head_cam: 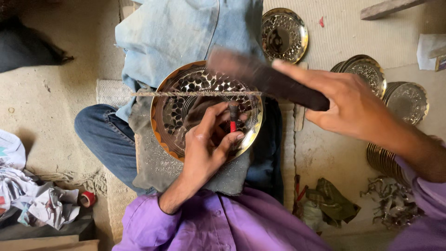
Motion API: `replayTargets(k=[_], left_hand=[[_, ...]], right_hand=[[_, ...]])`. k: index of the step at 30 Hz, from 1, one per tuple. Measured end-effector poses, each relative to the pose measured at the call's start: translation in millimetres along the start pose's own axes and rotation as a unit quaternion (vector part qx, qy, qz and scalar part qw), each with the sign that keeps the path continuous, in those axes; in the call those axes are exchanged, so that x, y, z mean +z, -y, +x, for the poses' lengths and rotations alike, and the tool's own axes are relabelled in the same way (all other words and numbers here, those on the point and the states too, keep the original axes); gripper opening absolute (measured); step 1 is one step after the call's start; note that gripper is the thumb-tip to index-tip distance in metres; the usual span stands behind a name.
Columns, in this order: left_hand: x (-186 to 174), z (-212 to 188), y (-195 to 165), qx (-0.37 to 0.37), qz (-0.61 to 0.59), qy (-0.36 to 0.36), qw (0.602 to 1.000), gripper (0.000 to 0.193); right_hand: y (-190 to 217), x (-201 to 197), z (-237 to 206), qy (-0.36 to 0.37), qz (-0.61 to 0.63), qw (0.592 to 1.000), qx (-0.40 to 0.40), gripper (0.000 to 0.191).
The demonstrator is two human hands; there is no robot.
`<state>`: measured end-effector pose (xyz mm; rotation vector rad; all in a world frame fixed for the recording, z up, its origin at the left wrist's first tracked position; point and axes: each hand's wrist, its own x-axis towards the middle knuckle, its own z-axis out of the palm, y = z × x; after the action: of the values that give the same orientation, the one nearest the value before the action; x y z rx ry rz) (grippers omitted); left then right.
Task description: The person sits on the floor with a decorative brass plate resting on a sandbag on their lap. They hold a small punch against the plate's patterned surface with one hand and repeatedly strike it with a wooden mallet held in the other hand, repositioning the punch across the design to emboss the metal, briefly handling a red-handled tool partway through before resuming hammering.
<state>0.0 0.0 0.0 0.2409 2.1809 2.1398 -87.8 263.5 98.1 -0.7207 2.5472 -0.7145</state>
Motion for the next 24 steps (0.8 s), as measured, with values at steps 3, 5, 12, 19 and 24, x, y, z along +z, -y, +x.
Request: replayTargets(k=[3,5,12,19,24], left_hand=[[-9,6,-6,-0.014,0.067,-0.010,0.998,0.054],[-16,8,-10,-0.070,0.071,-0.003,0.995,0.056],[-28,9,-12,-0.046,0.018,0.010,0.999,0.055],[-34,15,-9,-0.029,0.067,0.007,0.997,0.057],[-39,20,-15,-0.075,0.011,0.018,0.997,0.055]], right_hand=[[11,-6,9,0.209,-0.321,0.913,0.139,0.094],[16,-4,14,0.076,-0.145,0.983,0.080,0.091],[13,1,22,0.009,-0.042,0.999,0.018,0.089],[8,4,27,0.060,-0.066,0.992,0.092,0.094],[9,-1,32,0.040,-0.153,0.987,0.005,0.095]])
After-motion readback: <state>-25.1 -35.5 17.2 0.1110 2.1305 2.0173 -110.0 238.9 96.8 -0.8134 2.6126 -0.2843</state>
